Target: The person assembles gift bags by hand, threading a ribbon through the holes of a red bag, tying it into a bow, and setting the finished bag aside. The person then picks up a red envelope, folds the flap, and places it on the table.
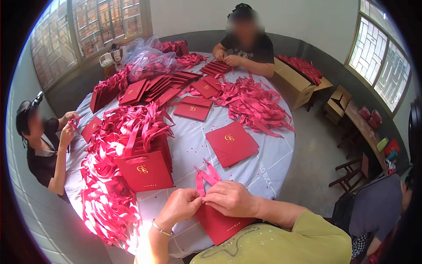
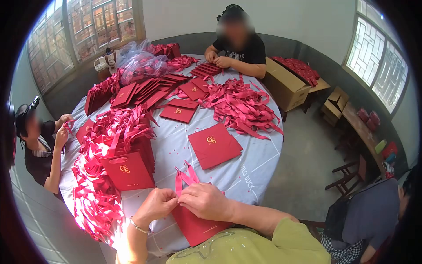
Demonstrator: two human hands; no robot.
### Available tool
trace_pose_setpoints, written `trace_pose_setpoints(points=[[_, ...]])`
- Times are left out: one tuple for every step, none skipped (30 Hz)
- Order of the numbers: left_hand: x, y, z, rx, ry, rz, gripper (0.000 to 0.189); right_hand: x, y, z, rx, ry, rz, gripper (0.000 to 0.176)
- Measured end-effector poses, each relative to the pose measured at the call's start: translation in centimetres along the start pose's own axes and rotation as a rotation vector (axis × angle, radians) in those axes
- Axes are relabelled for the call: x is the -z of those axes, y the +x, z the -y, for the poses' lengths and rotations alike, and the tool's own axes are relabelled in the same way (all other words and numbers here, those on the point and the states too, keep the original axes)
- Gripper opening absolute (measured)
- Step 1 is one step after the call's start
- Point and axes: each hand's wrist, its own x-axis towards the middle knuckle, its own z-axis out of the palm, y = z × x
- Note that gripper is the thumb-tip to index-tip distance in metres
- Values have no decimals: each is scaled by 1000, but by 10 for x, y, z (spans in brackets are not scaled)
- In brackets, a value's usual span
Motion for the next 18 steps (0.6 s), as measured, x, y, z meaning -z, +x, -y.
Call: trace_pose_setpoints(points=[[0,-1,0,-2,5,1,22,-4,-2,-2,0,-2,-5,21],[1,-2,-1,4,-6,3,22,-9,-4,-5,-4,9,-30,20],[2,-2,-2,11,-16,6,22,-13,-5,-8,-9,21,-56,20],[3,-2,-4,6,-12,3,22,-15,-7,-9,-5,17,-60,20],[3,-2,-6,30,-1,21,22,-15,-9,-9,-9,32,-73,20],[3,-2,-7,54,10,37,22,-16,-10,-11,-12,46,-86,20],[3,-1,-7,53,12,38,22,-17,-11,-12,-12,46,-88,20],[3,-1,-7,62,15,42,23,-18,-13,-14,-23,61,-76,20],[2,-1,-7,71,19,48,23,-18,-14,-15,-35,76,-64,20],[1,0,-5,73,18,52,23,-17,-15,-16,-39,78,-64,20],[0,1,-1,46,25,50,23,-17,-14,-16,-51,96,-65,20],[0,2,1,18,31,47,24,-17,-14,-17,-62,115,-66,20],[0,2,-1,21,31,48,24,-18,-14,-18,-64,117,-65,20],[1,1,-4,44,34,59,24,-18,-14,-18,-65,125,-61,20],[1,1,-5,66,38,71,24,-18,-15,-19,-67,132,-58,20],[1,2,-4,69,37,72,24,-18,-15,-19,-70,134,-57,20],[1,2,-2,53,37,67,24,-17,-15,-18,-79,147,-52,18],[0,3,-1,37,38,61,24,-17,-16,-18,-88,161,-46,16]])
